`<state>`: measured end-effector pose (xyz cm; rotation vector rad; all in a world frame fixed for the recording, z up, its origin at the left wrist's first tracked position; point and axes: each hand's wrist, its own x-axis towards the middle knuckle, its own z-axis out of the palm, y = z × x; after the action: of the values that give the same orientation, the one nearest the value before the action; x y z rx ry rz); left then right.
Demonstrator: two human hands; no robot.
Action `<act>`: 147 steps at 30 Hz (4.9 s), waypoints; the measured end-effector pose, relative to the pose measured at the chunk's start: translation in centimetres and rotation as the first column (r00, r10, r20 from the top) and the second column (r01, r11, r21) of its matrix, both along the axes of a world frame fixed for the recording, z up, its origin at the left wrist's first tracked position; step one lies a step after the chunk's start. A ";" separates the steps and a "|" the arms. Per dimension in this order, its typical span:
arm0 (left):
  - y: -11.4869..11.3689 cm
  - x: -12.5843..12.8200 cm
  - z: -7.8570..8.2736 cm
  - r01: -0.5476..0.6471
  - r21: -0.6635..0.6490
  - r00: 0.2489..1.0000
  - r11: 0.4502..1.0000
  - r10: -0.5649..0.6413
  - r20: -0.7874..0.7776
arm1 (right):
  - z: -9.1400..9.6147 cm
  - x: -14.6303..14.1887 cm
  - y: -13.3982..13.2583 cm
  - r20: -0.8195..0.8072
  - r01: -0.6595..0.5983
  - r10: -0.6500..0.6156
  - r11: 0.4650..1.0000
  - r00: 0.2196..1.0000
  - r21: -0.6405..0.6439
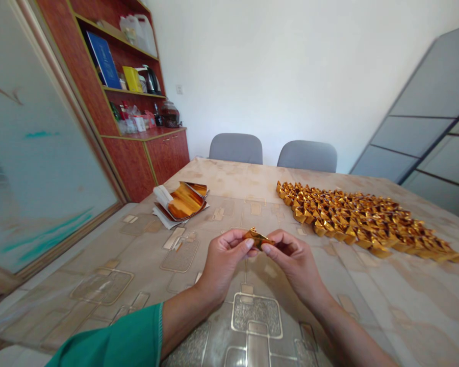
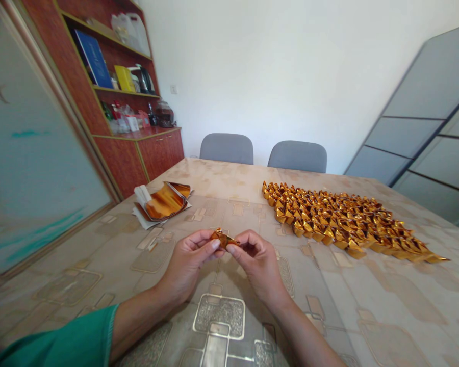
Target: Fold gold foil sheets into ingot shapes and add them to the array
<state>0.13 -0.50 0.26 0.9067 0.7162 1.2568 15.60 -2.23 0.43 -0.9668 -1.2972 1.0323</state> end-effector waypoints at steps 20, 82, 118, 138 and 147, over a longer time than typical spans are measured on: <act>0.4 0.0 0.1 -0.124 0.004 0.987 0.992 0.124 -0.106 | 0.2 0.1 0.3 -0.038 -0.060 0.054 0.983 0.998 -0.176; 1.0 -0.1 -0.6 -0.006 -0.261 0.994 0.965 0.034 0.103 | -1.5 -1.2 0.2 -0.026 -0.076 0.073 0.984 0.997 -0.161; 0.5 -0.2 0.2 -0.058 0.078 0.984 0.995 0.070 -0.162 | -0.9 -0.7 0.1 -0.030 0.014 -0.016 0.997 0.999 -0.073; 1.1 -1.1 0.4 0.394 -0.192 0.918 0.899 -0.374 0.131 | 0.6 -1.1 -1.0 -0.353 -0.235 0.134 0.937 0.926 -0.259; 0.7 -1.6 1.3 0.533 -0.191 0.846 0.824 -0.515 0.140 | 1.0 -0.5 -1.4 -0.421 -0.354 0.184 0.858 0.888 -0.372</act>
<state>-1.43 0.25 1.54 0.7881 0.4798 0.6982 15.07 -3.62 1.43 -0.8670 -0.9094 1.7003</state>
